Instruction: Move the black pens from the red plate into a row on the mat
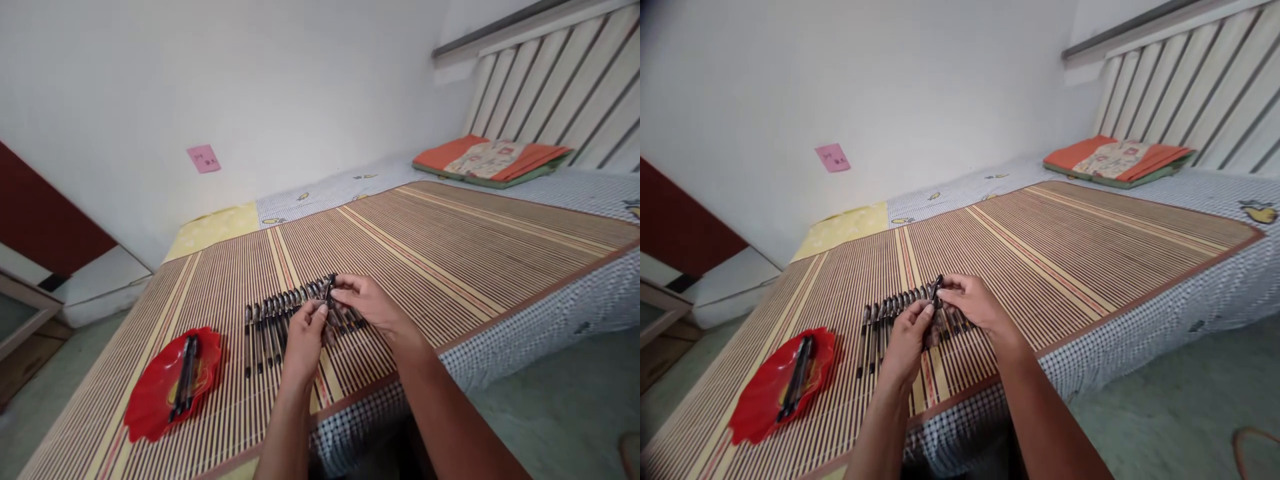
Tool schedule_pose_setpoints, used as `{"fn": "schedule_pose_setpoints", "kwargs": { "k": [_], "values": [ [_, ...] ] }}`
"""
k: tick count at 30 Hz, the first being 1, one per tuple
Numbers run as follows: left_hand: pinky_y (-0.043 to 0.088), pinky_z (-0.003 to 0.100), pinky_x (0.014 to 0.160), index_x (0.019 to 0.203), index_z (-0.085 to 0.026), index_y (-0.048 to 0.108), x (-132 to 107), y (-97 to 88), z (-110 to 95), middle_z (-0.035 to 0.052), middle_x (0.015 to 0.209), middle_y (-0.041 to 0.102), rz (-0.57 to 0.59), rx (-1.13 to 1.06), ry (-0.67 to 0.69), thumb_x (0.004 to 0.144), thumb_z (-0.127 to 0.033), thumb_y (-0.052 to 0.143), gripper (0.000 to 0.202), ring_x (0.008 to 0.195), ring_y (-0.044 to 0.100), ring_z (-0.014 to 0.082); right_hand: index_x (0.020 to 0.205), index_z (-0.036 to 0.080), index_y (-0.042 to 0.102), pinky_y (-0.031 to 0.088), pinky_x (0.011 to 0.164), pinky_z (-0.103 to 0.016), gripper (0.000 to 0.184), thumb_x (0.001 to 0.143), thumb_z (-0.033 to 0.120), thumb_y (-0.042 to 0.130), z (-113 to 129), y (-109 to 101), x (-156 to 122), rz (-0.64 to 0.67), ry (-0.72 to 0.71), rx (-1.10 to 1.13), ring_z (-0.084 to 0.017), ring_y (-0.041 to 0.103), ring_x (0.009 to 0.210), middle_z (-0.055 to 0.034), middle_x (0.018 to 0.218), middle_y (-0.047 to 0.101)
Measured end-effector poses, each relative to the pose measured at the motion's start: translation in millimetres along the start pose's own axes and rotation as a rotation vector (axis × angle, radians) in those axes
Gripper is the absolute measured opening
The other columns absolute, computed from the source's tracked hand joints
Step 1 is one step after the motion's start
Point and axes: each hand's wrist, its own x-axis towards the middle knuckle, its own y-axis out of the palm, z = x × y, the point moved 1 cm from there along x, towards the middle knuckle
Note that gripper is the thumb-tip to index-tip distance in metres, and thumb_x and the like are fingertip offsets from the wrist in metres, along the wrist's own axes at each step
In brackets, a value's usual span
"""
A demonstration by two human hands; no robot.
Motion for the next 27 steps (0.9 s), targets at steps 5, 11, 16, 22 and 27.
{"fn": "schedule_pose_setpoints", "kwargs": {
  "k": [5,11,16,22,27],
  "values": [
    [0.030,0.018,0.040,0.077,-0.018,0.057,0.9,-1.2,-0.8,-0.0080,0.055,0.045,0.017,-0.025,-0.006,0.084,-0.043,0.065,0.028,0.042,0.038,0.0059,0.082,0.017,0.065,0.039,0.052,-0.022,0.031,0.070,0.042,0.081,-2.5,6.8,0.6,-0.053,0.030,0.062,-0.008,0.049,0.055,0.0053,0.064,0.056],
    [0.027,0.018,0.036,0.069,-0.019,0.053,-0.4,-9.1,-0.8,-0.0074,0.053,0.046,0.050,0.023,-0.053,0.079,-0.049,0.069,0.035,0.038,0.035,0.0056,0.078,0.018,0.062,0.041,0.051,-0.021,0.036,0.067,0.046,0.082,-3.7,-5.0,1.3,-0.146,0.045,0.116,-0.008,0.052,0.055,0.0034,0.065,0.059],
    [0.026,0.017,0.036,0.073,-0.018,0.055,-2.5,-19.8,-7.1,-0.0064,0.056,0.051,0.047,-0.061,-0.114,0.073,-0.049,0.075,0.037,0.039,0.038,0.0048,0.077,0.020,0.060,0.044,0.050,-0.022,0.042,0.059,0.046,0.087,3.4,-53.4,-2.1,-0.545,-0.088,0.191,-0.010,0.055,0.058,0.0014,0.073,0.062],
    [0.032,0.015,0.040,0.080,-0.018,0.056,2.2,-26.4,-12.2,-0.0062,0.059,0.055,-0.031,-0.134,-0.070,0.075,-0.045,0.076,0.034,0.042,0.042,0.0043,0.082,0.018,0.066,0.042,0.047,-0.019,0.042,0.060,0.045,0.087,-6.3,-50.5,-0.9,-0.431,0.008,0.233,-0.009,0.054,0.057,0.0023,0.067,0.059],
    [0.033,0.015,0.040,0.084,-0.017,0.058,0.9,-37.8,-19.4,-0.0057,0.061,0.057,-0.093,-0.181,-0.050,0.072,-0.044,0.079,0.036,0.044,0.044,0.0043,0.086,0.016,0.066,0.041,0.047,-0.020,0.047,0.059,0.048,0.086,-18.6,-45.7,4.4,-0.407,0.047,0.092,-0.009,0.055,0.054,0.0012,0.067,0.063]
  ]
}}
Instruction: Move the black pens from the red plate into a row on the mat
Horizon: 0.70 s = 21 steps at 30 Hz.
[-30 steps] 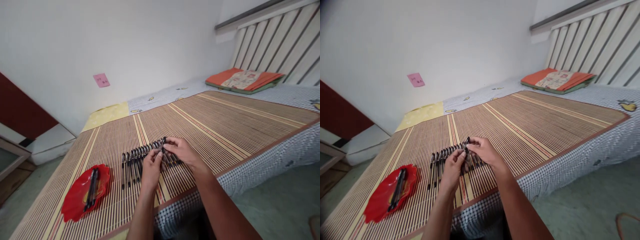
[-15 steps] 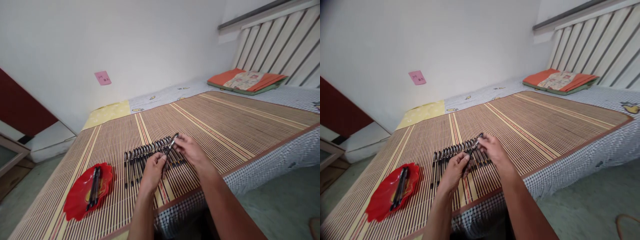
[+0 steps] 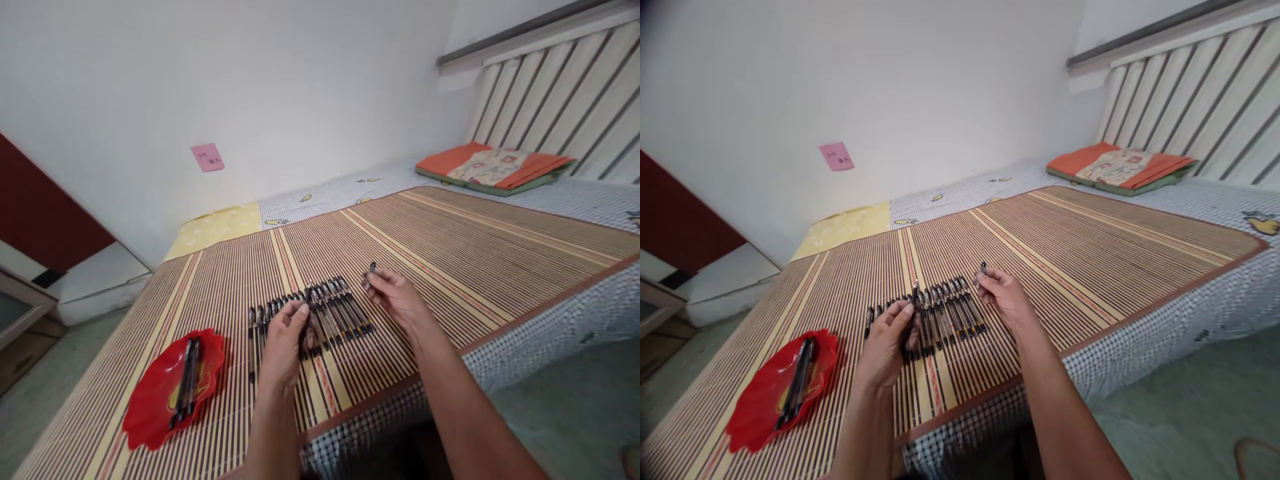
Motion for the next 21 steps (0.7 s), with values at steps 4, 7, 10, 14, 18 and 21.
{"fn": "schedule_pose_setpoints", "kwargs": {
  "k": [4,7,10,14,18,21],
  "values": [
    [0.032,0.014,0.039,0.084,-0.018,0.058,-1.1,-6.7,-9.0,-0.0063,0.060,0.057,-0.076,-0.046,0.023,0.068,-0.042,0.083,0.038,0.043,0.043,0.0043,0.093,0.014,0.064,0.041,0.048,-0.023,0.049,0.061,0.048,0.081,-11.0,-11.1,14.5,-0.121,-0.116,-0.306,-0.012,0.055,0.052,0.0020,0.062,0.062],
    [0.033,0.014,0.039,0.083,-0.017,0.059,-1.5,-7.4,-12.9,-0.0059,0.060,0.057,-0.086,-0.062,0.028,0.066,-0.040,0.083,0.037,0.043,0.044,0.0047,0.084,0.015,0.063,0.043,0.052,-0.025,0.038,0.064,0.043,0.077,-18.6,-17.5,34.7,-0.160,-0.145,-0.520,-0.014,0.058,0.056,-0.0001,0.063,0.064],
    [0.033,0.015,0.038,0.083,-0.017,0.059,-1.9,-6.8,-14.4,-0.0061,0.061,0.057,-0.081,-0.070,0.030,0.065,-0.039,0.083,0.037,0.043,0.044,0.0047,0.074,0.015,0.065,0.044,0.055,-0.025,0.027,0.066,0.038,0.075,-25.5,-16.4,61.6,-0.152,-0.114,-0.797,-0.016,0.062,0.062,-0.0042,0.068,0.067],
    [0.032,0.015,0.038,0.084,-0.017,0.060,-2.3,-8.3,-15.2,-0.0058,0.061,0.058,-0.080,-0.073,0.036,0.066,-0.040,0.082,0.036,0.043,0.045,0.0047,0.069,0.016,0.067,0.040,0.055,-0.023,0.020,0.072,0.034,0.073,-34.5,-7.1,92.3,-0.124,-0.023,-1.189,-0.016,0.064,0.067,-0.0067,0.074,0.071],
    [0.035,0.015,0.039,0.084,-0.017,0.059,-1.9,-12.0,-15.3,-0.0058,0.062,0.058,-0.091,-0.089,0.035,0.066,-0.039,0.083,0.037,0.045,0.047,0.0049,0.074,0.014,0.071,0.038,0.054,-0.024,0.022,0.073,0.036,0.075,-42.5,0.8,104.7,-0.099,0.021,-1.297,-0.018,0.065,0.067,-0.0090,0.075,0.072],
    [0.035,0.014,0.039,0.083,-0.018,0.058,-1.2,-14.1,-14.9,-0.0054,0.062,0.059,-0.096,-0.108,0.040,0.067,-0.038,0.083,0.036,0.045,0.047,0.0048,0.081,0.013,0.074,0.039,0.057,-0.025,0.023,0.074,0.035,0.075,-46.4,4.2,106.9,-0.084,0.028,-1.337,-0.020,0.067,0.073,-0.0123,0.081,0.073]
  ]
}}
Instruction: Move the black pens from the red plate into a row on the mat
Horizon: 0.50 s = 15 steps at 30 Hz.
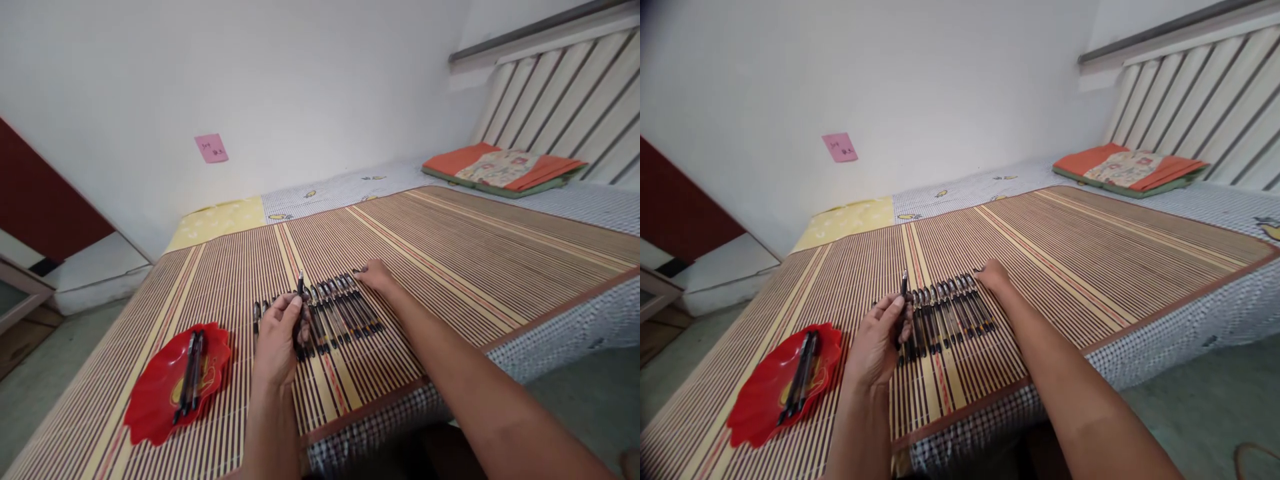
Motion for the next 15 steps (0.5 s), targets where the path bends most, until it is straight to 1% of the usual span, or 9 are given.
{"fn": "schedule_pose_setpoints", "kwargs": {
  "k": [2,4,6,9,12,15],
  "values": [
    [0.036,0.014,0.040,0.084,-0.018,0.059,0.6,-0.5,0.4,-0.0051,0.063,0.059,0.006,0.004,-0.005,0.069,-0.037,0.082,0.034,0.046,0.048,0.0049,0.084,0.013,0.075,0.040,0.060,-0.026,0.024,0.075,0.035,0.075,1.1,1.4,0.7,0.005,-0.016,-0.016,-0.022,0.067,0.076,-0.0134,0.083,0.073],
    [0.036,0.015,0.040,0.084,-0.018,0.059,1.1,-0.7,0.9,-0.0051,0.063,0.059,0.007,0.015,-0.013,0.070,-0.037,0.082,0.033,0.046,0.049,0.0051,0.083,0.013,0.075,0.040,0.062,-0.026,0.024,0.077,0.036,0.074,1.4,1.8,1.2,0.009,-0.036,-0.024,-0.022,0.067,0.078,-0.0134,0.082,0.073],
    [0.037,0.015,0.040,0.083,-0.018,0.059,1.4,-0.8,1.3,-0.0051,0.064,0.059,0.008,0.021,-0.016,0.069,-0.037,0.082,0.033,0.046,0.049,0.0052,0.080,0.013,0.076,0.040,0.062,-0.026,0.024,0.082,0.035,0.069,0.2,1.6,1.4,0.014,-0.051,-0.024,-0.022,0.068,0.077,-0.0130,0.078,0.073],
    [0.037,0.014,0.040,0.083,-0.018,0.059,1.5,-1.2,1.6,-0.0048,0.064,0.059,0.006,0.010,-0.007,0.068,-0.038,0.083,0.035,0.048,0.050,0.0054,0.077,0.013,0.076,0.039,0.060,-0.025,0.024,0.088,0.030,0.062,-3.7,1.4,0.7,0.020,-0.064,-0.013,-0.018,0.067,0.072,-0.0110,0.074,0.073],
    [0.037,0.013,0.041,0.083,-0.017,0.059,1.5,-1.1,1.8,-0.0049,0.063,0.058,-0.002,0.001,-0.004,0.066,-0.039,0.084,0.037,0.049,0.050,0.0056,0.079,0.015,0.076,0.039,0.060,-0.023,0.017,0.085,0.025,0.064,-7.6,2.3,-0.1,0.028,-0.087,-0.001,-0.016,0.067,0.072,-0.0079,0.077,0.074],
    [0.036,0.014,0.040,0.081,-0.017,0.058,1.3,-0.2,1.4,-0.0056,0.061,0.057,-0.006,0.005,-0.008,0.065,-0.040,0.084,0.037,0.048,0.049,0.0054,0.080,0.015,0.077,0.040,0.063,-0.021,0.012,0.081,0.024,0.068,-9.4,3.9,0.2,0.039,-0.109,0.007,-0.015,0.067,0.075,-0.0060,0.082,0.076]
  ]
}}
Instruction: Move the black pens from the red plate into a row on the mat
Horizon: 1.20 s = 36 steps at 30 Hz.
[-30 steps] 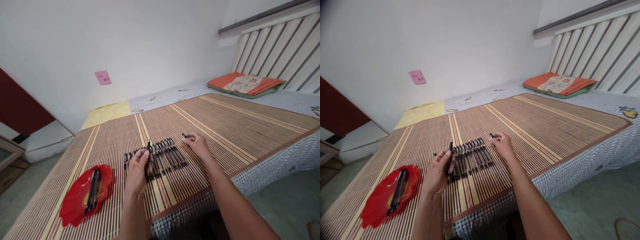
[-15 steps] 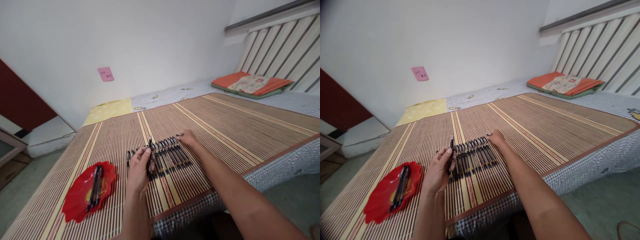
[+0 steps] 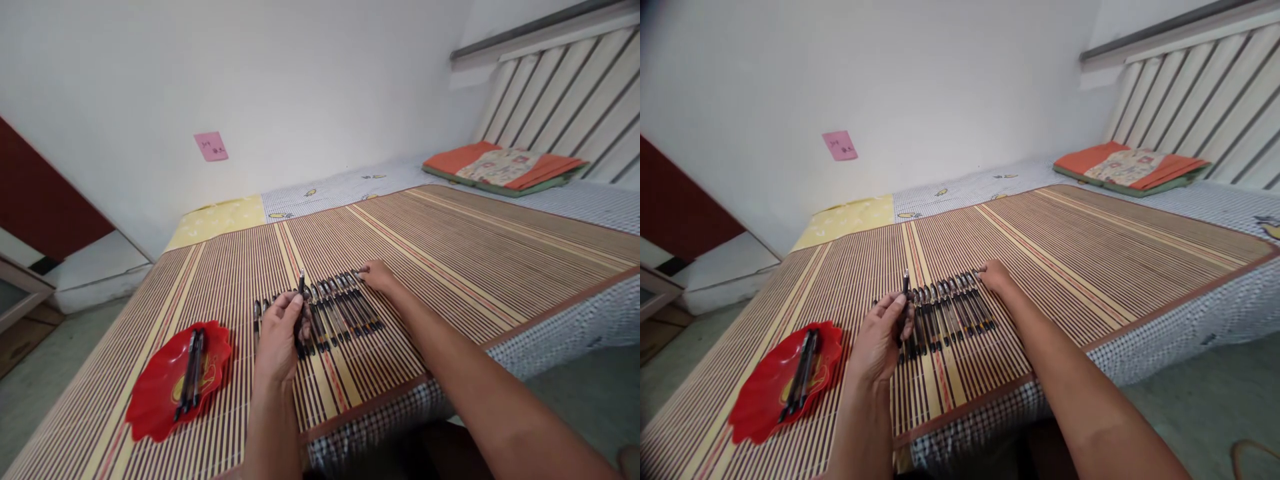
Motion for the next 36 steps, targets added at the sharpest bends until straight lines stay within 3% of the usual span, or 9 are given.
{"fn": "schedule_pose_setpoints", "kwargs": {
  "k": [16,26,31,34,36],
  "values": [
    [0.036,0.014,0.040,0.081,-0.017,0.058,1.4,-1.0,2.1,-0.0053,0.061,0.058,0.006,0.010,0.003,0.067,-0.038,0.083,0.035,0.046,0.047,0.0053,0.087,0.015,0.078,0.041,0.066,-0.020,0.014,0.080,0.021,0.067,0.0,0.8,0.3,0.014,-0.014,0.030,-0.015,0.068,0.080,-0.0057,0.086,0.077],
    [0.033,0.014,0.040,0.082,-0.017,0.057,4.0,-2.7,7.3,-0.0049,0.060,0.059,0.013,0.029,0.005,0.072,-0.038,0.079,0.032,0.045,0.046,0.0053,0.090,0.014,0.078,0.047,0.073,-0.024,0.017,0.077,0.017,0.067,3.2,-2.8,-2.7,-0.021,0.043,0.201,-0.019,0.070,0.086,-0.0093,0.091,0.077],
    [0.033,0.015,0.042,0.084,-0.017,0.058,6.1,0.3,12.3,-0.0050,0.062,0.059,0.035,0.073,-0.005,0.070,-0.038,0.080,0.033,0.048,0.049,0.0062,0.106,0.014,0.072,0.050,0.067,-0.024,0.028,0.088,0.029,0.057,31.4,-23.1,-40.7,-0.064,0.008,0.426,-0.015,0.068,0.078,-0.0087,0.095,0.074],
    [0.033,0.016,0.045,0.083,-0.017,0.059,6.9,3.4,16.0,-0.0062,0.062,0.056,0.055,0.097,0.010,0.068,-0.036,0.081,0.034,0.051,0.048,0.0061,0.101,0.016,0.071,0.046,0.054,-0.025,0.032,0.085,0.042,0.061,63.4,-37.9,-84.3,0.032,-0.115,0.893,-0.014,0.062,0.063,-0.0035,0.077,0.069],
    [0.037,0.017,0.050,0.083,-0.017,0.060,6.8,5.5,18.6,-0.0059,0.065,0.056,0.060,0.124,0.021,0.067,-0.035,0.081,0.033,0.054,0.049,0.0066,0.095,0.017,0.072,0.045,0.054,-0.024,0.033,0.082,0.047,0.065,83.3,-45.7,-111.5,0.100,-0.173,1.047,-0.013,0.059,0.061,-0.0012,0.072,0.066]
  ]
}}
